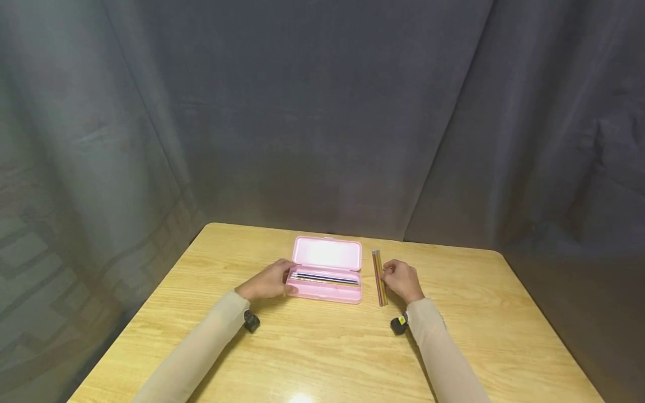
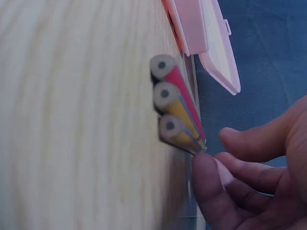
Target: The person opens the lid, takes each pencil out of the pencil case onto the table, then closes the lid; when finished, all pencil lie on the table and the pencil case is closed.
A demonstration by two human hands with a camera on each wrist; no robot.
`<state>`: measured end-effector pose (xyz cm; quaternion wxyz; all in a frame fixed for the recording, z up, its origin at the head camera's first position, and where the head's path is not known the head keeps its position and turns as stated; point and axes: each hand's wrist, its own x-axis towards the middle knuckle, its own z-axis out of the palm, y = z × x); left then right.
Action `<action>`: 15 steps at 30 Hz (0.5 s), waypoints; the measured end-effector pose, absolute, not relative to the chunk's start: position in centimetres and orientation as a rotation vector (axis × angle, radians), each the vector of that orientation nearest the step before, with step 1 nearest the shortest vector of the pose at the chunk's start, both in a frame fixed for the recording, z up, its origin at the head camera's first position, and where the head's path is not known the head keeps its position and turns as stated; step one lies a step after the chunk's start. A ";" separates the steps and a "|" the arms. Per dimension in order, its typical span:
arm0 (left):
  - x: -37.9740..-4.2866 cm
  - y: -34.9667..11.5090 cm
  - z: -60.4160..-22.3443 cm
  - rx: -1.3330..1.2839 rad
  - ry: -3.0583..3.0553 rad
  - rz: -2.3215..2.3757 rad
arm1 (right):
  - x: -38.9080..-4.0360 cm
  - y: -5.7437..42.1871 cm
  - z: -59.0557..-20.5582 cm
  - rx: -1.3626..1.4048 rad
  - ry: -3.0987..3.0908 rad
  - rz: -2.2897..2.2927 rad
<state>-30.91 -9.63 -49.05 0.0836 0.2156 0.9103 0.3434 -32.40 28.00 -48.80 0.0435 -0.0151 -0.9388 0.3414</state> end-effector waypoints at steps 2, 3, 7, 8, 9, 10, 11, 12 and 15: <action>-30.9 -9.7 -49.1 0.645 2.706 1.032 | -32.3 28.1 -48.6 -0.041 -2.817 1.060; -30.9 -9.7 -49.2 0.650 2.703 1.038 | -32.3 28.1 -48.4 -0.036 -2.783 1.073; -31.1 -9.8 -49.1 0.642 2.711 1.030 | -32.1 27.7 -47.3 -0.019 -2.620 1.124; -31.1 -9.8 -49.1 0.644 2.713 1.027 | -32.0 27.5 -47.0 -0.013 -2.582 1.154; -31.1 -9.8 -49.1 0.647 2.716 1.021 | -32.0 27.3 -46.7 -0.011 -2.546 1.179; -31.2 -9.8 -49.1 0.646 2.718 1.017 | -31.9 27.0 -46.5 -0.008 -2.513 1.209; -31.2 -9.8 -49.0 0.646 2.717 1.020 | -31.9 26.8 -46.3 0.001 -2.475 1.251; -31.3 -9.8 -48.9 0.645 2.719 1.019 | -31.9 26.5 -46.0 0.014 -2.437 1.298; -31.4 -9.7 -48.9 0.651 2.724 1.028 | -31.7 25.6 -45.2 0.046 -2.357 1.377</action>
